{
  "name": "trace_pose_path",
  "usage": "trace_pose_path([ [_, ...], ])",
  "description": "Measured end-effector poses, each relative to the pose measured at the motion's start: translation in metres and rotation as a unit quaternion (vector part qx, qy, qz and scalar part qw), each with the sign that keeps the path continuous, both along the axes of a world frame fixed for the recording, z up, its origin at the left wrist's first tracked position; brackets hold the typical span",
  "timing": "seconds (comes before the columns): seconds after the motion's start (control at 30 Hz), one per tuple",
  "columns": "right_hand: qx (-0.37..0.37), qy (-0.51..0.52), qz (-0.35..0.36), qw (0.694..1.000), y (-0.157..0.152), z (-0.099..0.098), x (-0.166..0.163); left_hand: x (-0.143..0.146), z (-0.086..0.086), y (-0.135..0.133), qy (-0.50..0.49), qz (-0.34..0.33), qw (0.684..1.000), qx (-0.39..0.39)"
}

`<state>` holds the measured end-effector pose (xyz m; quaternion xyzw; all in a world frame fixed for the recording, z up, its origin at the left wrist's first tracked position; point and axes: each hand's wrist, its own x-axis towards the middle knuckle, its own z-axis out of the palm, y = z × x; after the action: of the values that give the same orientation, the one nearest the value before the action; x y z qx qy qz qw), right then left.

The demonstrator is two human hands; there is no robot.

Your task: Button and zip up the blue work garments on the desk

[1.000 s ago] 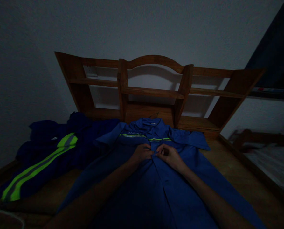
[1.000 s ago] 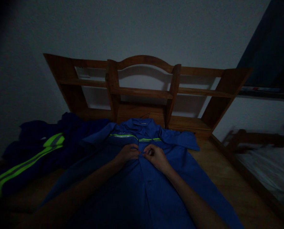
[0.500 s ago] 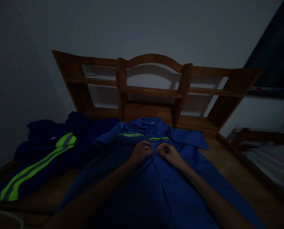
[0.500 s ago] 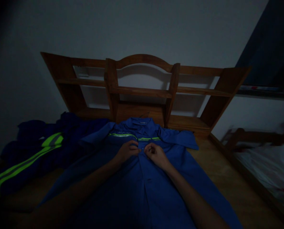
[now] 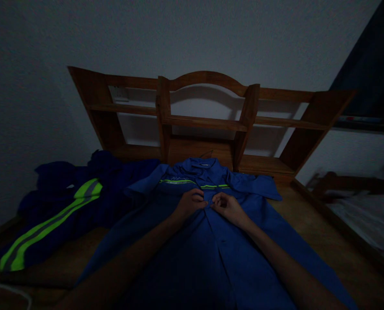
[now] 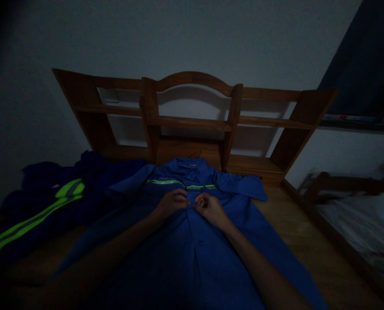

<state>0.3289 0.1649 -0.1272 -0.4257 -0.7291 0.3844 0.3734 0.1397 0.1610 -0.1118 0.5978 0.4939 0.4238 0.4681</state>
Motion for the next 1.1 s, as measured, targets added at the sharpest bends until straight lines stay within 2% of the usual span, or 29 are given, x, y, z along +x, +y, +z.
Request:
trace_pose_path([
  [0.27,0.019,-0.011,-0.02,1.0,-0.0026,0.0002,-0.0032,0.0009,-0.004,0.0011,-0.026,-0.051,0.998,0.038],
  [0.53,0.029,-0.007,-0.018,0.999,-0.0034,0.002,-0.004,0.0001,-0.008,0.0011,-0.001,-0.043,0.995,0.093],
  [0.8,0.019,0.006,-0.017,1.0,-0.0026,-0.0003,-0.0039,0.0017,-0.005,-0.003,0.077,0.014,0.982,0.17],
  [1.1,0.036,0.012,-0.035,0.999,-0.0034,0.0038,-0.0041,-0.0031,-0.0076,0.0039,0.068,0.01,0.987,0.145],
])
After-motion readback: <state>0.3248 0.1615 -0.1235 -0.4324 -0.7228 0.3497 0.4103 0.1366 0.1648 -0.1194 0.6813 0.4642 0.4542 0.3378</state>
